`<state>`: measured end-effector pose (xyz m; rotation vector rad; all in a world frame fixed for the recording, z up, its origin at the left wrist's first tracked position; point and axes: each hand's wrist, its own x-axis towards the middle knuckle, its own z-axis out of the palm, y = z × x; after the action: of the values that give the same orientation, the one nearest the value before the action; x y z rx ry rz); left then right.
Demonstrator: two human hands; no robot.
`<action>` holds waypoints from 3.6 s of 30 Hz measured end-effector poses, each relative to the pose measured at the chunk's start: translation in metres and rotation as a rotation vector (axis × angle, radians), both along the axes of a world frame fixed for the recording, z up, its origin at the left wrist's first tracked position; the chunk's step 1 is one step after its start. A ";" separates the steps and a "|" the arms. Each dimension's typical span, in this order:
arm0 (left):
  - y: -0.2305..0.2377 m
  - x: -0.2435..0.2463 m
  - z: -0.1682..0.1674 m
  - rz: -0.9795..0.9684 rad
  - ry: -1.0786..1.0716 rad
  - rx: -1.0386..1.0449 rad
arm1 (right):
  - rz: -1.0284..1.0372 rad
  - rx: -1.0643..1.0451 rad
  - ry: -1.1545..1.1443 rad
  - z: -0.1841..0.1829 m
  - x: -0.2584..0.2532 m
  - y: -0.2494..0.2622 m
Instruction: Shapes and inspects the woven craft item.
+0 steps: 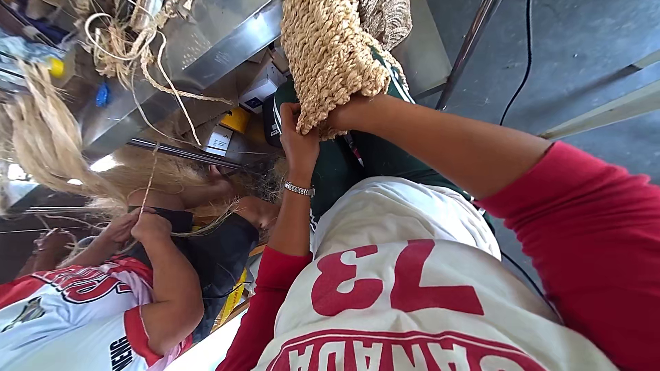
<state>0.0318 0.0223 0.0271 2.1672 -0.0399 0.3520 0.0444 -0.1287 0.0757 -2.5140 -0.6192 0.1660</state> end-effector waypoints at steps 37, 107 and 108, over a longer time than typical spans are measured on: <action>0.012 0.005 -0.003 -0.109 0.002 -0.073 | 0.060 -0.079 0.027 0.006 0.003 -0.004; -0.008 -0.028 0.093 -0.095 -0.545 -0.036 | -0.044 1.198 0.226 0.084 0.013 -0.054; -0.006 -0.026 0.090 -0.068 -0.562 0.073 | -0.044 1.188 0.230 0.080 0.018 -0.053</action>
<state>0.0061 0.0168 0.1169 2.0672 -0.4441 0.9198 0.0626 -0.1818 0.1560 -1.3329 -0.3790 0.0386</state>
